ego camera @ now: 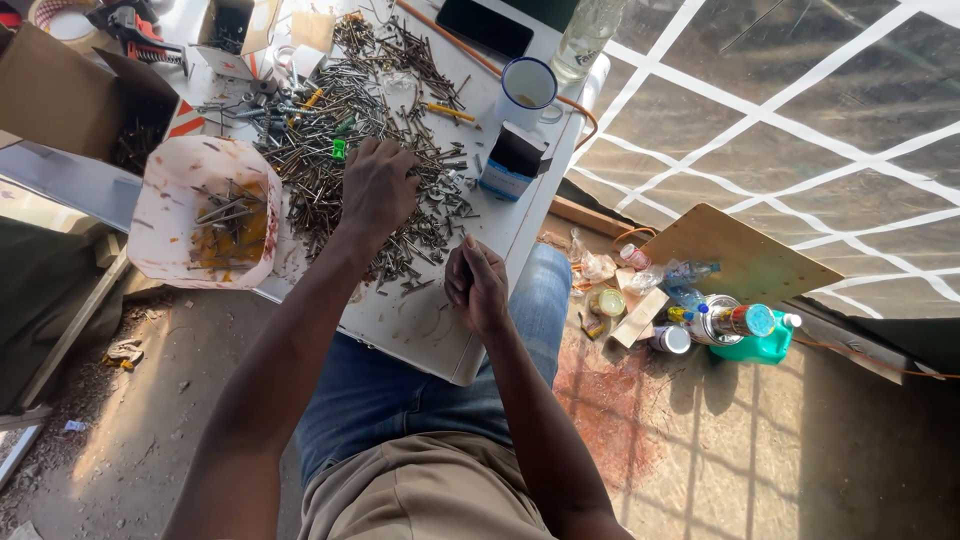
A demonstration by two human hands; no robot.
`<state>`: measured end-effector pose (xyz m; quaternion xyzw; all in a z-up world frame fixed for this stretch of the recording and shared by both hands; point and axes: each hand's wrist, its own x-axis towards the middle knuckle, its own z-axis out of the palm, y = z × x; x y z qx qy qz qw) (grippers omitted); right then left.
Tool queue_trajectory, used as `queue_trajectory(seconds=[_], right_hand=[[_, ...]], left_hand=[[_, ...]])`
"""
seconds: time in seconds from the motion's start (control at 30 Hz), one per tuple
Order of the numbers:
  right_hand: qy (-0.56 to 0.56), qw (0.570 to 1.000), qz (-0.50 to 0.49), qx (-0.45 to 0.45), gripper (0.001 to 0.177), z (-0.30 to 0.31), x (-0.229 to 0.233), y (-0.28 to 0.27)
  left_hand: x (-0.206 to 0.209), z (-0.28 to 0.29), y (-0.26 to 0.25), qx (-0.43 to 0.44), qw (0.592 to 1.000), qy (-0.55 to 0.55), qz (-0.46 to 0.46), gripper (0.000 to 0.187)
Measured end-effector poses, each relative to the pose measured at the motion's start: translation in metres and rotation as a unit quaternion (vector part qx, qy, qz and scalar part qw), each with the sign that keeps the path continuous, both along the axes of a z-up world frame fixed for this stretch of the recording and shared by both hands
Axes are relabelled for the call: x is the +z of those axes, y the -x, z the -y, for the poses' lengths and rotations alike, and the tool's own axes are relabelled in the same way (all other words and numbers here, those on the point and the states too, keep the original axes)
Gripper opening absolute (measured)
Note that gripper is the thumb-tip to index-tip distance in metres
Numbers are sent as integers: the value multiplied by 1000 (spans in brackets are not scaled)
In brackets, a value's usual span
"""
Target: Sorting through a pile of nails and screws on a table and placing selected ones into a plastic container.
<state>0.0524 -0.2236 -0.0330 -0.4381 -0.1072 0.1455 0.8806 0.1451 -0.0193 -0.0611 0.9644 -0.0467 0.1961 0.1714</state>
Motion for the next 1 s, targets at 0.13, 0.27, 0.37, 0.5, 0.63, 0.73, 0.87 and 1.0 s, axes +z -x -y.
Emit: queue_trajectory(seconds=[0.13, 0.27, 0.37, 0.5, 0.63, 0.73, 0.87, 1.0], right_hand=[[-3, 1000, -24, 3, 48, 0, -1, -2], [-2, 999, -32, 10, 48, 0, -4, -1], [4, 999, -37, 10, 48, 0, -1, -1], [1, 999, -40, 4, 49, 0, -4, -3], [-5, 999, -36, 0, 47, 1, -4, -2], [-2, 999, -44, 7, 48, 0, -4, -3], [2, 999, -39, 9, 47, 0, -6, -2], [2, 999, -38, 2, 48, -1, -5, -3]], left_hand=[[-17, -16, 1, -2, 999, 23, 27, 12], [1, -22, 21, 22, 989, 120, 83, 11], [38, -17, 29, 28, 975, 196, 97, 20], [50, -20, 20, 10, 906, 424, 11, 29], [50, -16, 21, 31, 810, 583, -53, 31], [44, -23, 27, 34, 781, 618, -79, 35], [38, -32, 36, 30, 876, 480, -22, 24], [54, -19, 32, 24, 891, 446, 74, 18]])
